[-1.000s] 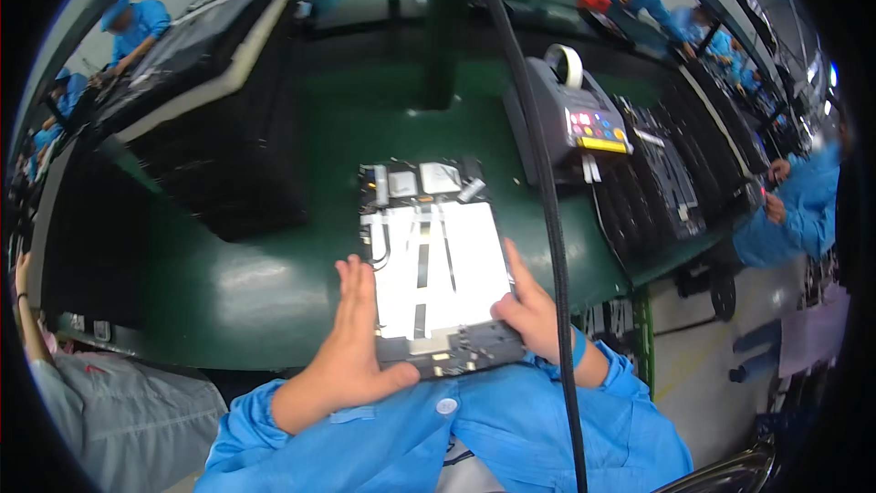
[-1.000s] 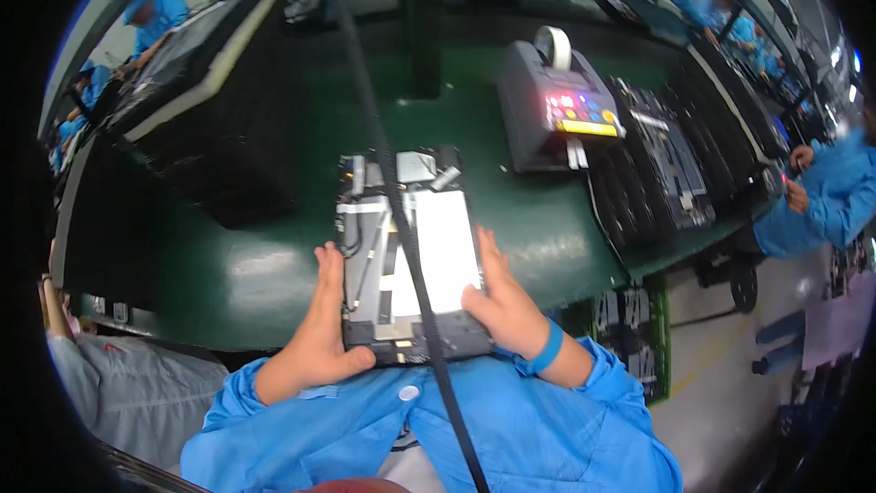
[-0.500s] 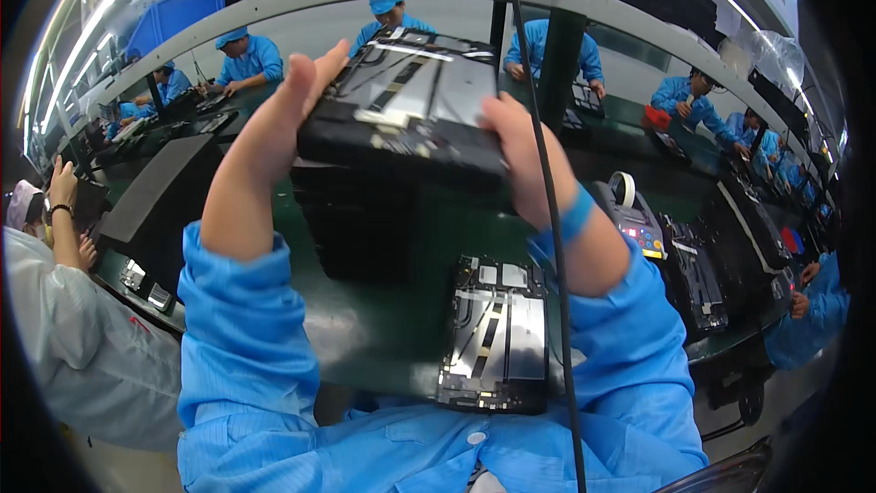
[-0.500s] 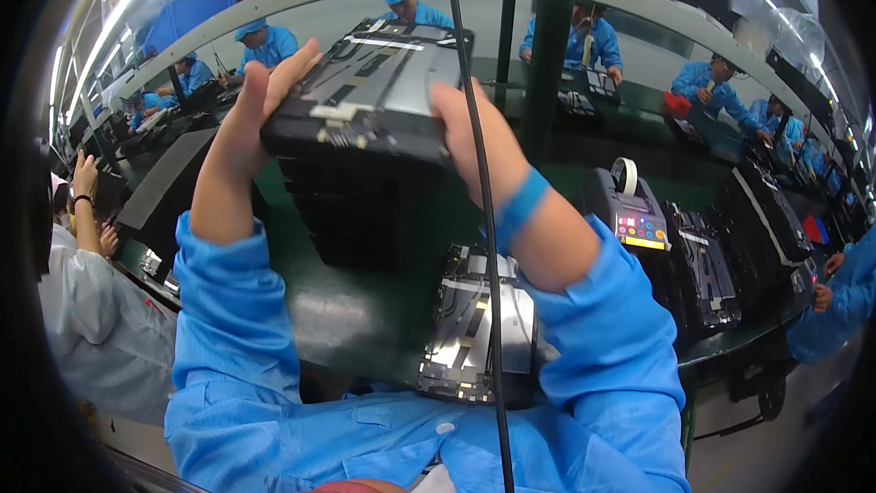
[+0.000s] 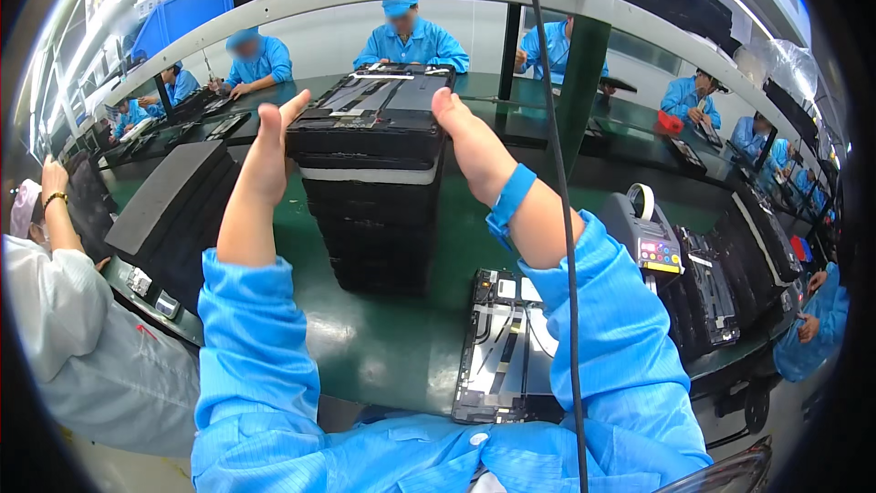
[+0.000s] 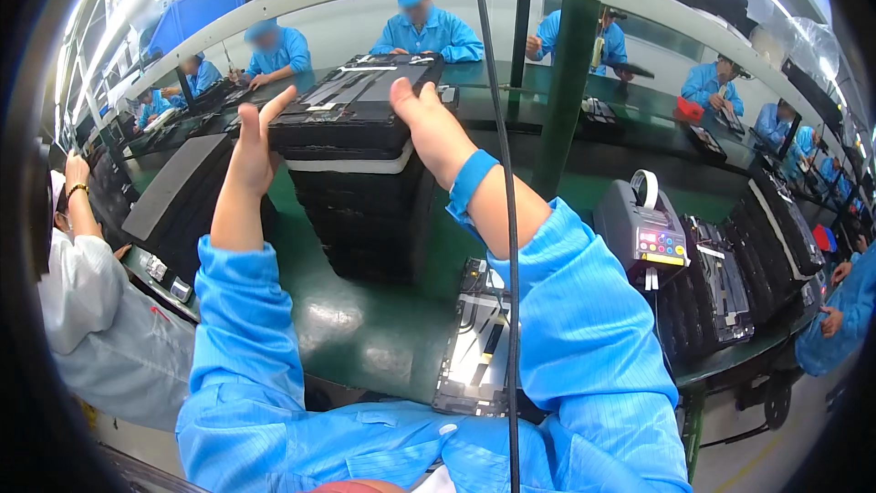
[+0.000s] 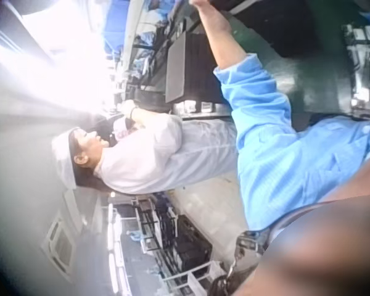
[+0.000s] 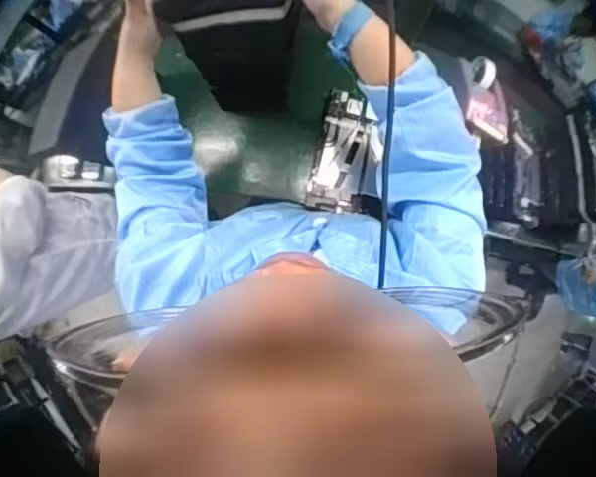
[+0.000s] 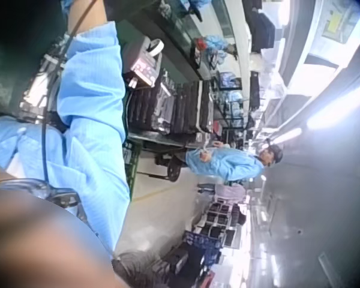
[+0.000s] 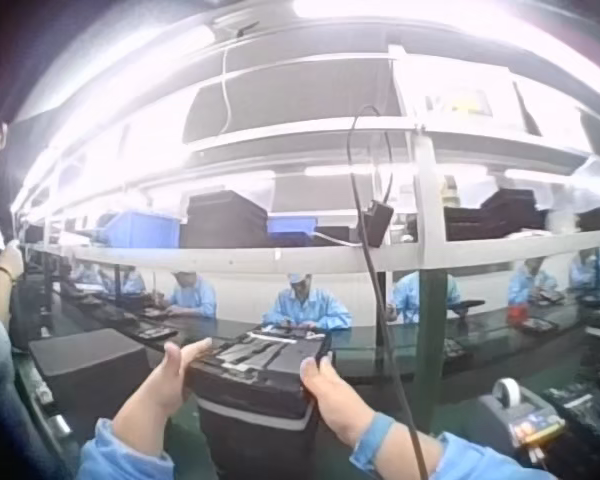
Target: The person applies white adhesive tape to the internal components of a black electronic device, likely a battery pack. They repeatedly peel the tape, press it onto specific areas, and stack the finished units on the table.
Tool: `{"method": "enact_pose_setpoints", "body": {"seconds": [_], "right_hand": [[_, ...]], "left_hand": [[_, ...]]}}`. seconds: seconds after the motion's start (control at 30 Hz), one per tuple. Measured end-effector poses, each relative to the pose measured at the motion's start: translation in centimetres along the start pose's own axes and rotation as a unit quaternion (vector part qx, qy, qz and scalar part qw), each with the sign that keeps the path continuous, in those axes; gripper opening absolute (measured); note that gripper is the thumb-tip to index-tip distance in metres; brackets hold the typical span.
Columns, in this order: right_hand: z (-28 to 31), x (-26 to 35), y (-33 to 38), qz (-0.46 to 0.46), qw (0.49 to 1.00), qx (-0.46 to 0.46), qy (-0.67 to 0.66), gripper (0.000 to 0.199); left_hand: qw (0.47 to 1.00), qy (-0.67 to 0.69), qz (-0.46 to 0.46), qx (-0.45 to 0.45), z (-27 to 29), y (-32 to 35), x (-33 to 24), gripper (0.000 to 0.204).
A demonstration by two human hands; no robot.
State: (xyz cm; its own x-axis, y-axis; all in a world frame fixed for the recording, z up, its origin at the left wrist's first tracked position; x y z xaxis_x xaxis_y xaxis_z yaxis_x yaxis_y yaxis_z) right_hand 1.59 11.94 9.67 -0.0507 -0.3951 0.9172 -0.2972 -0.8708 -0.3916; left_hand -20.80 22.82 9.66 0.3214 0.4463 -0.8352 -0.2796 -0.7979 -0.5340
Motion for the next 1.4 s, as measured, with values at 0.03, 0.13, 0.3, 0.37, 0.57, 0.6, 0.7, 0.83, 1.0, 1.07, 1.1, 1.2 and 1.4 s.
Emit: {"method": "enact_pose_setpoints", "body": {"seconds": [0.03,0.13,0.3,0.37,0.57,0.6,0.7,0.83,1.0,1.07,1.1,1.2,1.4], "right_hand": [[-0.2,0.3,1.1,0.025,0.999,-0.012,0.029,0.121],[-0.1,-0.3,1.2,0.109,0.99,0.053,0.072,0.132],[-0.3,-0.3,0.8,0.135,0.984,0.018,0.111,0.129],[-0.2,0.1,0.5,0.129,0.983,0.006,0.129,0.126],[0.1,-0.6,0.6,0.197,0.964,-0.032,0.174,0.11],[-0.2,-0.1,1.2,0.212,0.961,-0.039,0.174,0.111],[0.1,-0.5,2.2,0.176,0.964,-0.069,0.189,0.107],[-0.5,1.2,6.9,0.132,0.953,-0.011,0.274,0.097],[7.5,2.7,15.9,0.158,0.927,-0.002,0.34,0.071],[12.2,3.8,19.3,0.007,0.969,-0.091,0.228,0.048],[14.3,2.3,20.6,0.0,0.972,-0.178,0.157,0.039],[21.3,-2.2,25.0,-0.012,0.924,-0.379,0.051,0.02],[29.1,-5.3,30.3,0.043,0.756,-0.603,0.252,0.024]], "left_hand": [[1.0,-0.011,0.0,-0.008,-0.2,1.2,0.0,0.107],[0.994,-0.077,-0.066,-0.037,-1.1,2.3,-0.4,0.115],[0.992,-0.091,-0.069,-0.045,-1.7,1.7,-1.2,0.114],[0.991,-0.088,-0.081,-0.052,-1.5,1.5,-1.2,0.114],[0.978,-0.158,-0.131,-0.049,-0.6,0.9,0.1,0.105],[0.973,-0.166,-0.152,-0.05,-0.2,0.8,0.3,0.102],[0.967,-0.188,-0.165,-0.042,-0.5,0.3,1.3,0.1],[0.868,-0.366,-0.299,-0.151,2.8,2.1,0.1,0.074],[0.862,-0.215,-0.413,-0.201,-5.0,11.4,-2.2,0.043],[0.834,-0.257,-0.477,-0.108,-7.5,14.4,-2.1,0.038],[0.818,-0.262,-0.508,-0.061,-8.4,16.0,-2.2,0.037],[0.871,-0.203,-0.436,0.1,-11.9,18.6,-0.4,0.037],[0.884,-0.149,-0.404,0.185,-19.9,19.6,1.5,0.019]]}}
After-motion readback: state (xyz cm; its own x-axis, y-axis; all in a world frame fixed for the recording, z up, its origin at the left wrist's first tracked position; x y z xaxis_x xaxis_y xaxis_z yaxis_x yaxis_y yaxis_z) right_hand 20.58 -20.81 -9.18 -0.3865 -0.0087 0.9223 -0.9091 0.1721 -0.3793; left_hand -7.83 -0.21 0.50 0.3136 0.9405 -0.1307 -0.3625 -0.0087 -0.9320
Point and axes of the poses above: each hand's wrist, its own y-axis away from the middle knuckle, its own z-axis out of the back of the hand, x = y × z, the point moved 5 cm from there along -y, towards the middle knuckle, and after that the axes turned 12 degrees about -x, right-handed, at the moved point
